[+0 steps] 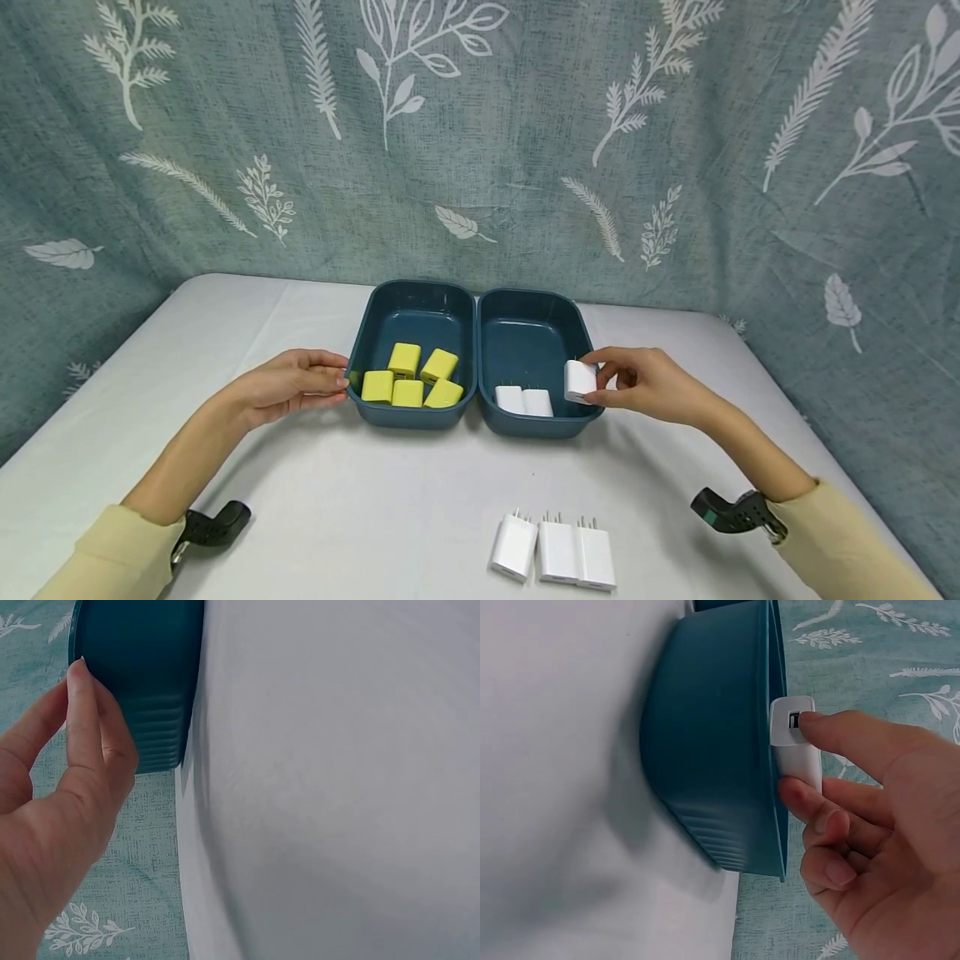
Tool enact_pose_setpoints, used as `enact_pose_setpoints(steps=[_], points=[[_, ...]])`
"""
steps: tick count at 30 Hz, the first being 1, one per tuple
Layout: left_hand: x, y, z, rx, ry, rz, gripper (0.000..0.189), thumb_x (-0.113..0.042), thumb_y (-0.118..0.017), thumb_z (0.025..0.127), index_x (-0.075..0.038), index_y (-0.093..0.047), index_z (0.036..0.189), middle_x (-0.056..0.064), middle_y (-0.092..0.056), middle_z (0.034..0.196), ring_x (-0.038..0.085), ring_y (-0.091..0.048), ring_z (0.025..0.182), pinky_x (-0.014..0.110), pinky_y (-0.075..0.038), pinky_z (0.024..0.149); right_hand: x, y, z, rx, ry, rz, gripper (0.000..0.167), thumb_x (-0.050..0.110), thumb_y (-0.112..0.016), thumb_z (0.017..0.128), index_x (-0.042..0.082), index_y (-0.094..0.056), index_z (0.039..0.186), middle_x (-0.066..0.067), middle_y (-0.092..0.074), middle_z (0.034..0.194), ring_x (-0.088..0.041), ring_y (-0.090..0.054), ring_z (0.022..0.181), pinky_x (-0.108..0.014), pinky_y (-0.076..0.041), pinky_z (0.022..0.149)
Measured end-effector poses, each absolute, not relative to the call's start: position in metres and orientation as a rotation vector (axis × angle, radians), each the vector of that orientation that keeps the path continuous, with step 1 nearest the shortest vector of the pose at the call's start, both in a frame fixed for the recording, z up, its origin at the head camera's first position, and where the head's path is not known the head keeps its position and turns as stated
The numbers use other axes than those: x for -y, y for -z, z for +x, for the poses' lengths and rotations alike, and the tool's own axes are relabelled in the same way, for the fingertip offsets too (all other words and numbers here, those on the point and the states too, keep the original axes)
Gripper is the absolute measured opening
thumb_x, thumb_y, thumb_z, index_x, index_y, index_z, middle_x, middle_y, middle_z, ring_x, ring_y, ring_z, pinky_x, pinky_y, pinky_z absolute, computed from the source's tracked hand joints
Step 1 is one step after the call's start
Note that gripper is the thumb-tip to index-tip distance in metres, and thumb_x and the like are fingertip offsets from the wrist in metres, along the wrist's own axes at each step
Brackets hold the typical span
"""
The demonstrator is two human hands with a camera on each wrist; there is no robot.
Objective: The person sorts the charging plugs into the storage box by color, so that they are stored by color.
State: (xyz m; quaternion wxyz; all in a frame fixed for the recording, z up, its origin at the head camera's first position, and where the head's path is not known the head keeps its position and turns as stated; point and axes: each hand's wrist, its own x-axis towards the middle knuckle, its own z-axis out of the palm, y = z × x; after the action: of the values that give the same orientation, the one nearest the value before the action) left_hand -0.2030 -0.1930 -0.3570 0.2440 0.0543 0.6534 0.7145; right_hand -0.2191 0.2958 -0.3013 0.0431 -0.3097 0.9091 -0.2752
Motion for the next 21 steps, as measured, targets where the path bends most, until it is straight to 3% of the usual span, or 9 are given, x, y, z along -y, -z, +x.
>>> enact_pose_setpoints(steps=[21], points=[[0.194, 0.360, -0.203, -1.784, -1.958, 0.147, 0.051, 0.003, -0.054, 0.098, 0.018, -0.028, 0.139, 0.014, -0.061, 0.109, 0.016, -0.068, 0.095, 0.035, -0.054, 0.096, -0.281, 0.306, -0.226, -2.735, 0.632, -1.041, 0.042, 0.018, -0.078, 0.087, 0.001, -0.065, 0.123, 0.009, -0.064, 0.082, -0.015, -0.051, 0.065, -0.026, -0.046, 0.055]])
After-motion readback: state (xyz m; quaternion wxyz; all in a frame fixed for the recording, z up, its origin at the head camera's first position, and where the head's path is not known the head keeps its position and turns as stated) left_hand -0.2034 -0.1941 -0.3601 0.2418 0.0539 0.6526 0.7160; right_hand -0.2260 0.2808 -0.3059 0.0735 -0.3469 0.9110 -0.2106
